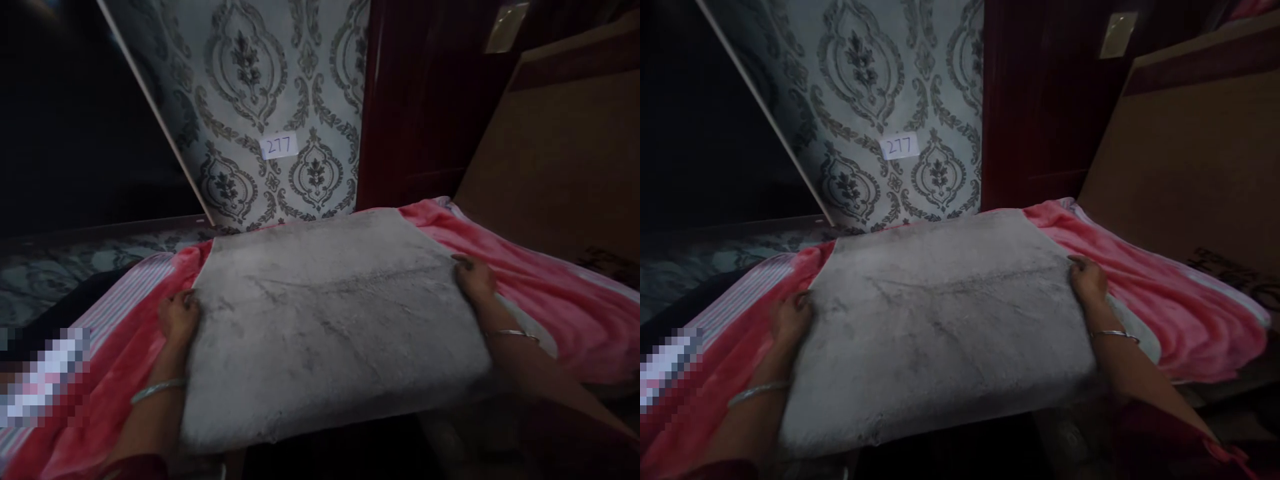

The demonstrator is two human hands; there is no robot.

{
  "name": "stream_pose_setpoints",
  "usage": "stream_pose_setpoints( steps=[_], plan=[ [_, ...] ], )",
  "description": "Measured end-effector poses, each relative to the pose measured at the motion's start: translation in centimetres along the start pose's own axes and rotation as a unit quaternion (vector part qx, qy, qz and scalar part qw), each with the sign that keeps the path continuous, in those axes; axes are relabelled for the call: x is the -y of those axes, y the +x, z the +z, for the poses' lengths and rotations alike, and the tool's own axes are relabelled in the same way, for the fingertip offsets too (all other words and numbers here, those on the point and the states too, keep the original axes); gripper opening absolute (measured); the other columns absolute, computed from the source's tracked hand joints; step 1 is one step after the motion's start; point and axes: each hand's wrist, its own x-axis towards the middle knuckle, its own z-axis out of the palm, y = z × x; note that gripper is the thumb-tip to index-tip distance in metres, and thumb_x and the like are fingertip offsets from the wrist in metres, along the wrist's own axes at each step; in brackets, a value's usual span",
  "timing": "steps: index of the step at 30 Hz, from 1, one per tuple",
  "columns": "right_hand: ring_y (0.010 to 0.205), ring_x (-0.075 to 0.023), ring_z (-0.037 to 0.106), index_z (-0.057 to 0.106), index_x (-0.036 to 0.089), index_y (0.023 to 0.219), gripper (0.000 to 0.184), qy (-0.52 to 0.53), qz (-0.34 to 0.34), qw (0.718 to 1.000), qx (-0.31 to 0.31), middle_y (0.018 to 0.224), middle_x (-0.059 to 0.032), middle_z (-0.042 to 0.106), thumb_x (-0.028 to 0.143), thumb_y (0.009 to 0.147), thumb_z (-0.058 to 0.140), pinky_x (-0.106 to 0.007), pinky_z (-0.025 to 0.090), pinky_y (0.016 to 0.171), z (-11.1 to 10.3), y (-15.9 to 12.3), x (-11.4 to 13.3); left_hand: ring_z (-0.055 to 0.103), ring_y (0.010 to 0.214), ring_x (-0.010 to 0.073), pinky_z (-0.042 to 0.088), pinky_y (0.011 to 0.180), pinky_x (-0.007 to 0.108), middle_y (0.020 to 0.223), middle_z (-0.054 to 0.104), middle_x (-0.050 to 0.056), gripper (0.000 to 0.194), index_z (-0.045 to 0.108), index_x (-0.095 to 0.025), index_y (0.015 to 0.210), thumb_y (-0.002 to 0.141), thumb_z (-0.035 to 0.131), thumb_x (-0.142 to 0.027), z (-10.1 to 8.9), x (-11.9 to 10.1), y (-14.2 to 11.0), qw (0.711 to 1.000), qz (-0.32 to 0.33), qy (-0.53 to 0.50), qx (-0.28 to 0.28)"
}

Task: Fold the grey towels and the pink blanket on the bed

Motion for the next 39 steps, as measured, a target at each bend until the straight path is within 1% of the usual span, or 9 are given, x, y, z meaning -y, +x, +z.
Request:
stream_pose_setpoints(
  steps=[2,5,7,11,15,18,24,29,39],
  plan=[
    [0.116,-0.0322,0.056,0.067,0.011,0.130,0.052,-0.035,-0.046,0.998,-0.036,0.127,-0.0201,0.064,0.030,0.089,0.042,-0.044,0.045,0.094,0.5,-0.1,0.1,0.052,0.125,0.0394,0.046,0.102,0.053,0.132,0.057,0.022,0.047,0.068,-0.013,0.124,0.089,0.045,-0.035,-0.1,-1.4,-0.7,0.997,0.060,0.038,-0.032],
    [0.125,-0.0353,0.048,0.069,0.013,0.126,0.050,-0.068,-0.137,0.985,-0.086,0.132,-0.0185,0.060,0.031,0.088,0.043,-0.052,0.041,0.102,1.1,-0.1,0.3,0.047,0.131,0.0371,0.043,0.107,0.052,0.137,0.056,0.018,0.045,0.069,-0.017,0.120,0.091,0.043,-0.039,-0.3,-2.9,-1.5,0.984,0.176,0.038,-0.008],
    [0.125,-0.0356,0.046,0.068,0.014,0.126,0.048,-0.075,-0.170,0.978,-0.092,0.133,-0.0182,0.059,0.033,0.088,0.043,-0.055,0.041,0.102,1.5,-0.1,0.4,0.048,0.130,0.0385,0.044,0.106,0.054,0.136,0.057,0.020,0.050,0.067,-0.014,0.123,0.092,0.039,-0.043,-0.3,-2.8,-1.6,0.984,0.173,0.041,0.005],
    [0.121,-0.0349,0.048,0.066,0.013,0.128,0.050,-0.069,-0.137,0.984,-0.093,0.129,-0.0192,0.060,0.036,0.090,0.045,-0.054,0.043,0.100,1.8,0.0,0.2,0.050,0.126,0.0427,0.045,0.103,0.058,0.134,0.056,0.025,0.060,0.062,-0.009,0.128,0.091,0.035,-0.048,0.1,-1.1,-0.9,0.991,0.124,0.045,-0.006],
    [0.122,-0.0308,0.050,0.069,0.015,0.123,0.044,-0.065,-0.275,0.958,-0.040,0.129,-0.0145,0.064,0.031,0.089,0.046,-0.048,0.040,0.106,2.4,0.4,0.0,0.052,0.128,0.0345,0.040,0.112,0.050,0.130,0.061,0.016,0.047,0.067,-0.020,0.113,0.089,0.038,-0.049,1.2,-0.8,-0.3,0.962,0.274,0.002,-0.018],
    [0.116,-0.0291,0.055,0.071,0.016,0.118,0.041,-0.057,-0.305,0.951,-0.016,0.121,-0.0130,0.069,0.031,0.086,0.052,-0.045,0.042,0.105,3.2,1.1,-0.4,0.061,0.115,0.0329,0.046,0.105,0.048,0.114,0.069,0.014,0.045,0.068,-0.022,0.104,0.086,0.042,-0.055,2.4,-1.0,0.2,0.943,0.331,-0.027,0.013],
    [0.111,-0.0319,0.056,0.072,0.020,0.119,0.038,-0.051,-0.274,0.958,-0.068,0.118,-0.0132,0.069,0.033,0.086,0.058,-0.048,0.045,0.097,4.1,2.4,-1.5,0.065,0.100,0.0333,0.050,0.089,0.048,0.100,0.072,0.013,0.041,0.067,-0.023,0.091,0.086,0.042,-0.055,4.3,-0.3,1.2,0.945,0.323,-0.038,0.038],
    [0.113,-0.0280,0.057,0.073,0.023,0.115,0.035,-0.051,-0.344,0.937,-0.021,0.119,-0.0103,0.070,0.018,0.087,0.054,-0.044,0.045,0.097,4.3,2.5,-1.3,0.063,0.085,0.0319,0.049,0.078,0.045,0.085,0.070,0.012,0.033,0.062,-0.024,0.077,0.086,0.038,-0.046,3.9,-1.4,1.2,0.942,0.331,-0.028,0.045],
    [0.101,-0.0255,0.063,0.076,0.023,0.102,0.023,0.041,-0.418,0.907,0.010,0.106,-0.0088,0.072,0.026,0.086,0.059,-0.044,0.049,0.094,4.1,2.1,-0.9,0.065,0.085,0.0271,0.051,0.079,0.039,0.086,0.071,0.010,0.031,0.058,-0.024,0.079,0.084,0.045,-0.052,3.4,-1.9,0.9,0.932,0.340,-0.119,0.026]
  ],
)
